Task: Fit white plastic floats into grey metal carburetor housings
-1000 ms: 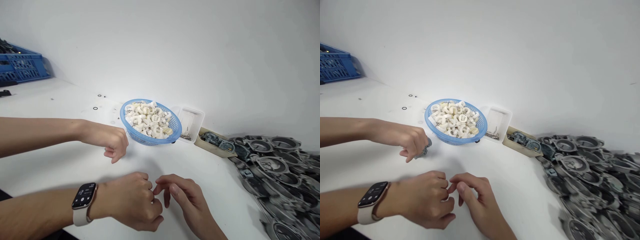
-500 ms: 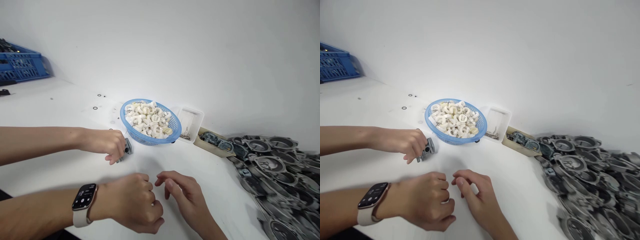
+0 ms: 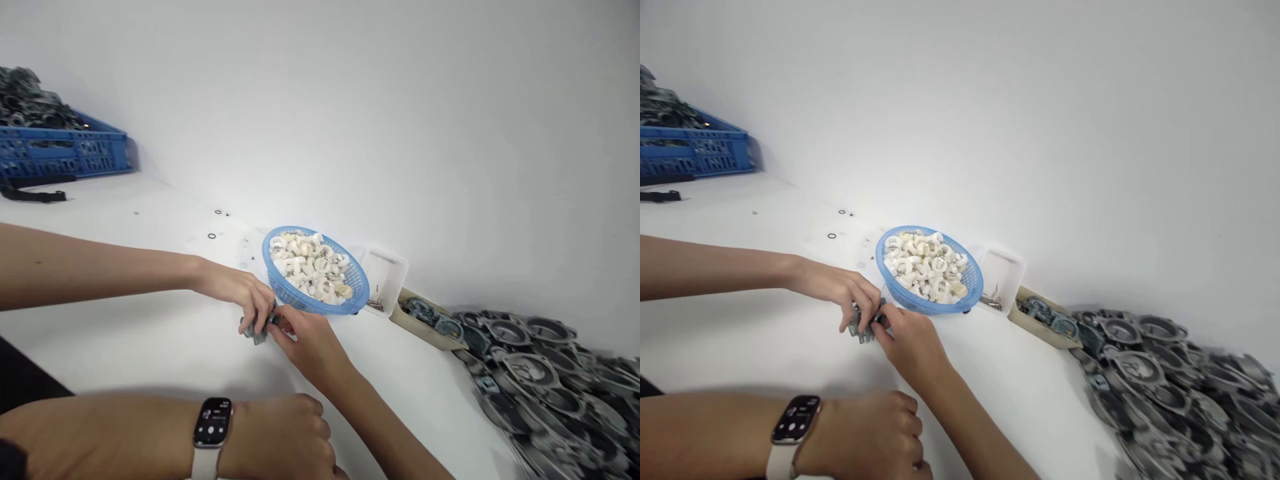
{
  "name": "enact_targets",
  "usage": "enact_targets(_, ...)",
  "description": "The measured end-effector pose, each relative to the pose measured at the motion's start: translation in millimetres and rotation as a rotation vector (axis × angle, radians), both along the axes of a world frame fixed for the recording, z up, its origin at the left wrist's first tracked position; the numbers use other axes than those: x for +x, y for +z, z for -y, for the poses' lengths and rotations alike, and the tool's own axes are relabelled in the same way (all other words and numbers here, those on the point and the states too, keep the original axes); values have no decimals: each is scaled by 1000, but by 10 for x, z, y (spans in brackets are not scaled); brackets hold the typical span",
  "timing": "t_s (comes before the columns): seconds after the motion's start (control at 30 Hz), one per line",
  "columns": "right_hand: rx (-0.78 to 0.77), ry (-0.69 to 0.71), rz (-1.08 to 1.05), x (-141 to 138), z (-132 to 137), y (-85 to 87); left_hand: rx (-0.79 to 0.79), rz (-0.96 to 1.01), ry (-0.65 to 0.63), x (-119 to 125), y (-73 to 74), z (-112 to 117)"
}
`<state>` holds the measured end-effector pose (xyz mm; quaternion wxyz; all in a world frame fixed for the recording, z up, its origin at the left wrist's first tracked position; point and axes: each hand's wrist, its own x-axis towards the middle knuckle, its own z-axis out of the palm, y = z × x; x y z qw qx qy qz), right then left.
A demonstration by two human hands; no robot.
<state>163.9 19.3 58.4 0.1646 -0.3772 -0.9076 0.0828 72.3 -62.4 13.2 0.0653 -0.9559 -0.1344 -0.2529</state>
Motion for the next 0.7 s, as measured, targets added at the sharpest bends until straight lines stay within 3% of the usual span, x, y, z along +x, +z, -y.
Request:
enact_targets(0.2, -12, 1, 4, -123, -96, 41, 41, 56, 13, -63, -63, -31)
enact_targets(0.33, -6, 27, 139, -319, -147, 322, 4, 58, -50, -24, -87, -68)
enact_targets(0.5, -165, 173, 480, -620, -218, 773, -24, 25, -89, 58, -115, -128)
enact_targets(0.7, -130, 252, 682, -788, -293, 929, -39, 34, -120, 123, -188, -192)
